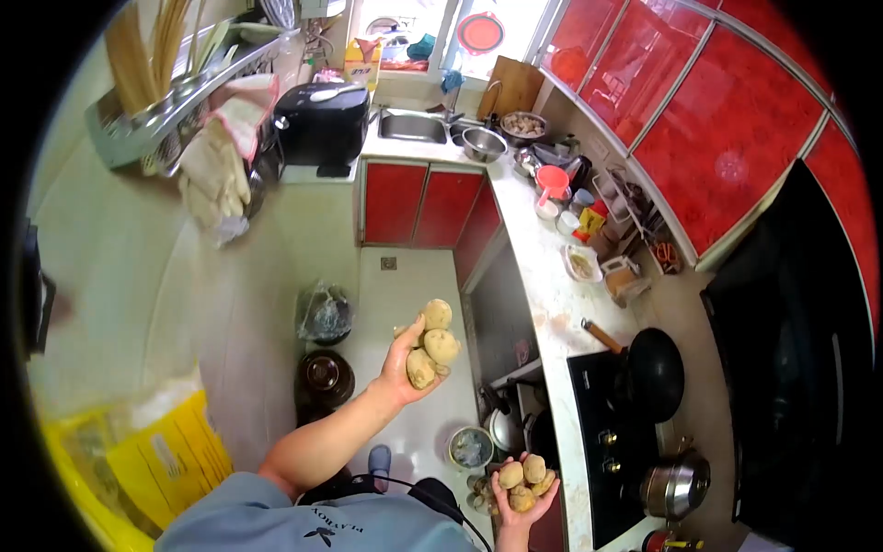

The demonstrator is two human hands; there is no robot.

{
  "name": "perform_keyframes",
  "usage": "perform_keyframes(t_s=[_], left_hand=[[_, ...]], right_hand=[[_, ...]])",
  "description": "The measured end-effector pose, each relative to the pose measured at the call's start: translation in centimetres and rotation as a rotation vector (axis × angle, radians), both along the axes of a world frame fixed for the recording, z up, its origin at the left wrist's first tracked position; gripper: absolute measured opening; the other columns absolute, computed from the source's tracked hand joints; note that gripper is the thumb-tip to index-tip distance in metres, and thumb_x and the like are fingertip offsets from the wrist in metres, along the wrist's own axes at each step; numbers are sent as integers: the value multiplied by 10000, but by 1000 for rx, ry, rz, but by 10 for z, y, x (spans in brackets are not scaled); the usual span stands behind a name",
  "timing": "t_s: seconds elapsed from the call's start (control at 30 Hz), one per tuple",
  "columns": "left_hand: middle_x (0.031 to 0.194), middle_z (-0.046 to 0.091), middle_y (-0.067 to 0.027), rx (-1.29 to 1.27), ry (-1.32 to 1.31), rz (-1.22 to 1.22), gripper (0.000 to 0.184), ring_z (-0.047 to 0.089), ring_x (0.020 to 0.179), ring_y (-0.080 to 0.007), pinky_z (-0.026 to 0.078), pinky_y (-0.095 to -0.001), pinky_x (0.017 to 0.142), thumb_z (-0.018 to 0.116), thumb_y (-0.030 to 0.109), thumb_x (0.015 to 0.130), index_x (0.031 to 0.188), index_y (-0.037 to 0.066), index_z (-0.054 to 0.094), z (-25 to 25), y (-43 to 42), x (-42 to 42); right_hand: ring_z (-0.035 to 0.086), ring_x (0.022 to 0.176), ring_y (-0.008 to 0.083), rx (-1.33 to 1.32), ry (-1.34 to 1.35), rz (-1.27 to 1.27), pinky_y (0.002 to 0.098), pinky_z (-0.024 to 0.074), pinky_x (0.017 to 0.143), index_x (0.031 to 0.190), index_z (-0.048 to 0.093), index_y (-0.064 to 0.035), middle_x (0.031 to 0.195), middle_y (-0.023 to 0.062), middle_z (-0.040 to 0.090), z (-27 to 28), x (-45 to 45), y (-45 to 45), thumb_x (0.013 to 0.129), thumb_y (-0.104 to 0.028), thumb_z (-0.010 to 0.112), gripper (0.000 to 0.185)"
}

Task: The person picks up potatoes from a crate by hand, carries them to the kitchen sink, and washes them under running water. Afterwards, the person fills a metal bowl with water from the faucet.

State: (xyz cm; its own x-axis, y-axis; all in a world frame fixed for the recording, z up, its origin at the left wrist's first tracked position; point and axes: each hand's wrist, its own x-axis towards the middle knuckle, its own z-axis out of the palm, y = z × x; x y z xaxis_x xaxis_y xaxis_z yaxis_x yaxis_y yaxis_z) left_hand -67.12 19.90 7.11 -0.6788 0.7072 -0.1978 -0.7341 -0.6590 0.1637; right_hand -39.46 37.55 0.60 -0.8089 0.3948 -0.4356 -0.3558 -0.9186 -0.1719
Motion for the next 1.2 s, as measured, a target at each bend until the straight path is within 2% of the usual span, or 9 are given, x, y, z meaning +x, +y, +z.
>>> perform_keyframes(t_s=[0.3,0.4,0.47,0.6,0.77,0.87,0.9,1.03,1.2], left_hand=[[983,604,-55,-17,63,35,350,620,845,-197,492,-297,594,559,409,885,1121,152,531,19,18,-126],[997,601,-53,-29,103,46,347,627,863,-207,518,-325,631,553,386,893,1142,146,528,-6,22,-184],[986,612,-57,-188,106,148,368,628,859,-237,492,-336,581,526,430,892,1127,147,537,-15,33,-229],[975,612,-87,-132,99,103,382,626,857,-218,503,-329,600,486,451,911,1112,129,535,-41,52,-321],[967,581,-90,-258,16,249,397,592,881,-203,493,-297,786,427,416,952,1155,79,477,-29,82,-412],[960,582,-81,-242,17,267,375,596,873,-194,499,-298,771,424,399,957,1155,86,482,-40,88,-474],[921,608,-64,-285,31,247,369,619,839,-191,510,-295,660,463,450,927,1078,121,530,-39,89,-497],[919,614,-67,-272,57,233,378,619,828,-173,496,-284,633,430,468,934,1077,134,533,-34,105,-589],[1029,603,-117,-114,79,231,388,615,953,-254,529,-365,800,440,403,946,1180,100,500,-52,123,-706]], right_hand=[[444,1175,327,86,147,244,615,373,904,1257,480,-76,1257,84,507,16,-202,57,830,-643,401,714],[426,1193,329,29,198,314,623,371,909,1257,479,-78,1266,86,499,4,-277,84,824,-642,411,714],[414,1204,333,-28,232,385,630,356,926,1254,479,-72,1268,90,497,-3,-336,99,823,-641,411,717],[375,1245,334,-134,397,542,641,312,964,1290,466,-93,1325,93,467,-44,-470,137,842,-618,402,693],[410,1219,331,-66,293,740,617,346,946,1247,494,-129,1304,93,481,-38,-646,148,877,-612,330,630],[428,1204,325,-65,359,873,605,353,949,1255,481,-124,1298,96,476,-17,-742,140,883,-610,321,633],[432,1200,322,-41,354,894,597,357,945,1248,494,-130,1298,89,480,-14,-771,138,881,-605,328,623],[430,1212,325,-27,350,899,613,334,967,1274,467,-97,1323,99,458,-9,-870,133,887,-592,319,646],[418,1222,331,9,302,837,627,345,955,1298,443,-95,1341,107,437,-12,-957,133,890,-582,311,648]])
